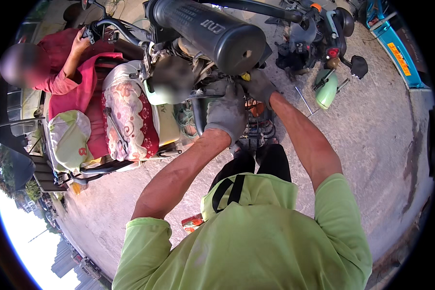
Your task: The person uses a yellow screwdriver to remove screws from the front cover of a green electric scooter, then detaches the cover and sets it aside. They continue to unscrew and adjust components near the handlebars and front basket area.
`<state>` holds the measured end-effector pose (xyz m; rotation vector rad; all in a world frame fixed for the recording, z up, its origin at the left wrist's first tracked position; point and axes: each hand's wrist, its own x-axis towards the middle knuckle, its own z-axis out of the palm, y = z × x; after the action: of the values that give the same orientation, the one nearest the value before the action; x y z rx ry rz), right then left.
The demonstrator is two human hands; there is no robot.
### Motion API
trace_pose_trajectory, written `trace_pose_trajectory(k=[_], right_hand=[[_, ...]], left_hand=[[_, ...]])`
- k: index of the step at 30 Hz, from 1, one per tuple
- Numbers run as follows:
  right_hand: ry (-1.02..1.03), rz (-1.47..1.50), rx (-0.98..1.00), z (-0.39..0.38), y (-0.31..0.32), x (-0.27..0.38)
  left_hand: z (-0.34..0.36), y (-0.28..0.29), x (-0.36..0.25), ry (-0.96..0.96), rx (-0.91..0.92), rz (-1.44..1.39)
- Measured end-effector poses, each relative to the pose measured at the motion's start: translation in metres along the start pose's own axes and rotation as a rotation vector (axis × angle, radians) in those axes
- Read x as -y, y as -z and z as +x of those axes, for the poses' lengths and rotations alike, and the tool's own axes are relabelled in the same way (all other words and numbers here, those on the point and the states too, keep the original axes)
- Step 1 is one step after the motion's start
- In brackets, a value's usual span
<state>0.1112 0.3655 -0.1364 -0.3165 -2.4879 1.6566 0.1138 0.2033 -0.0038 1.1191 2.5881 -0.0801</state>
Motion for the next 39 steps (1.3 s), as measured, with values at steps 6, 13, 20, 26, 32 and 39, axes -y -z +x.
trace_pose_trajectory(k=[6,13,20,26,32,39], right_hand=[[-0.111,0.124,0.170,0.001,0.005,-0.006],[-0.050,-0.103,0.202,0.003,0.020,0.013],[-0.107,-0.165,0.419,0.017,0.097,-0.014],[-0.221,0.168,0.587,0.047,0.120,0.005],[-0.132,0.014,0.524,0.069,0.122,0.006],[0.021,-0.401,0.391,0.096,0.148,0.026]], left_hand=[[-0.003,-0.026,0.018,-0.026,-0.056,-0.109],[-0.013,-0.022,0.014,0.034,-0.122,-0.097],[-0.014,-0.022,-0.013,0.203,-0.197,-0.186],[-0.004,-0.023,-0.038,0.334,-0.383,-0.469],[-0.002,-0.026,-0.037,0.335,-0.424,-0.462],[0.008,-0.040,-0.037,0.282,-0.480,-0.318]])
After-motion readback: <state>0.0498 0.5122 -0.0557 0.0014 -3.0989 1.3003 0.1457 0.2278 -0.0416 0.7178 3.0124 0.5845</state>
